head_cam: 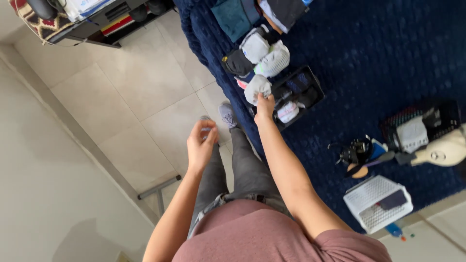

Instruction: Fold and pair different colored socks and place them on the bed.

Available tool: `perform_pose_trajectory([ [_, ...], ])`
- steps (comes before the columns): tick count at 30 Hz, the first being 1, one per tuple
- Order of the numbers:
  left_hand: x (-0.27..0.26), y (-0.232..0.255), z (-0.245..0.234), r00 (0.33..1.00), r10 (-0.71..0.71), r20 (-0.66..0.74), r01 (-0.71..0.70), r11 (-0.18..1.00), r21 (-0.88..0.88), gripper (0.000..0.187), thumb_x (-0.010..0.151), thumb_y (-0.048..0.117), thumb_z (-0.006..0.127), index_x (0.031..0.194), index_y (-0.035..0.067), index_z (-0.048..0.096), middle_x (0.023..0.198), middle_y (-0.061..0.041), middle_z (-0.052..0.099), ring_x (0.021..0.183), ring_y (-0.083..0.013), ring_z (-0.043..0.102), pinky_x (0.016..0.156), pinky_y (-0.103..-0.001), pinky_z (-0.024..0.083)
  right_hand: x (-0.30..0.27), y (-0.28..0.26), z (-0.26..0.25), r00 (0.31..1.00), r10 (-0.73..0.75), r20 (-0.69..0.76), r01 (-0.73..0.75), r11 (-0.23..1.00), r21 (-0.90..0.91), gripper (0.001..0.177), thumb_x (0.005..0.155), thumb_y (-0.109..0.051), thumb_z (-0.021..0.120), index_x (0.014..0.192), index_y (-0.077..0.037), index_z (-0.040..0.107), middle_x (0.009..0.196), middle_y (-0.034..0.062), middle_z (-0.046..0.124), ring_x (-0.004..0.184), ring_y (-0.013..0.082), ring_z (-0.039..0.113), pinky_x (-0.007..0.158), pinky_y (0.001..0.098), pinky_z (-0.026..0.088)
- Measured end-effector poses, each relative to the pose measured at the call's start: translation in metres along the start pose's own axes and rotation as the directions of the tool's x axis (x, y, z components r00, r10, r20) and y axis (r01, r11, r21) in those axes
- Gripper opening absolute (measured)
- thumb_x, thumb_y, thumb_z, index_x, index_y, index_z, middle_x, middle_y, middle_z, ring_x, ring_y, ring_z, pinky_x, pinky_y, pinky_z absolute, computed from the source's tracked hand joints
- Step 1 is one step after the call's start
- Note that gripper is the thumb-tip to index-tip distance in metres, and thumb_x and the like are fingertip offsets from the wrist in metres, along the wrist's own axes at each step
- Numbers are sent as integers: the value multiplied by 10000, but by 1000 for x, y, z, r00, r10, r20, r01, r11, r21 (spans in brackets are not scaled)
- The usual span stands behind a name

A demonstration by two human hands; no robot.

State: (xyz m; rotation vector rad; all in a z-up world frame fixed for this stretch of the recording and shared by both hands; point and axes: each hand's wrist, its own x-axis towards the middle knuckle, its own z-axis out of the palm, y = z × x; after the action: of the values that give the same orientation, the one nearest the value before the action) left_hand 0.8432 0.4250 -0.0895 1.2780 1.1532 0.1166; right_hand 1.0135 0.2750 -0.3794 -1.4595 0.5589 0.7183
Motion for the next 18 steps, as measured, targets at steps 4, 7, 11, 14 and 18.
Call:
perform_pose_trajectory([
  [4, 18, -17, 9, 988, -139, -63, 139, 990, -11, 113, 965, 102, 672, 1044, 23, 689, 921, -33, 712, 774, -105, 677, 686, -261, 573, 72, 34, 13, 990, 78, -121, -70, 995, 65, 300, 958, -15, 564, 1256, 6, 535, 1227, 150, 631, 1084, 240, 647, 954, 376, 527],
  [7, 25, -24, 12, 973, -214, -84, 212, 977, -24, 109, 965, 111, 667, 1032, 29, 695, 917, -32, 725, 793, -101, 692, 702, -261, 570, 74, 31, 26, 969, 167, -185, -154, 985, 80, 386, 957, -15, 538, 1338, -2, 475, 1305, 172, 594, 1143, 256, 630, 1000, 377, 505],
  [11, 29, -21, 10, 956, -267, -120, 263, 964, -47, 112, 968, 116, 668, 1035, 29, 694, 913, -43, 728, 793, -109, 685, 698, -269, 549, 22, -1, 48, 987, 31, -157, -55, 987, -153, 492, 956, -4, 578, 1422, 3, 422, 1382, 175, 552, 1239, 266, 578, 1063, 368, 445],
  [14, 27, -23, 3, 950, -281, -137, 269, 958, -103, 110, 966, 112, 662, 1033, 28, 687, 926, -45, 730, 802, -113, 688, 698, -270, 546, -13, -22, 62, 995, -70, -69, 37, 921, -389, 666, 928, 33, 605, 1514, -28, 295, 1480, 150, 438, 1327, 267, 505, 1098, 359, 409],
  [18, 13, -27, -13, 957, -235, -167, 203, 960, -191, 107, 969, 108, 656, 1035, 27, 680, 944, -44, 727, 829, -114, 700, 715, -268, 560, -4, -19, 65, 997, -57, 56, 78, 847, -525, 776, 919, 34, 600, 1592, -47, 223, 1529, 202, 410, 1390, 304, 461, 1115, 362, 400],
])
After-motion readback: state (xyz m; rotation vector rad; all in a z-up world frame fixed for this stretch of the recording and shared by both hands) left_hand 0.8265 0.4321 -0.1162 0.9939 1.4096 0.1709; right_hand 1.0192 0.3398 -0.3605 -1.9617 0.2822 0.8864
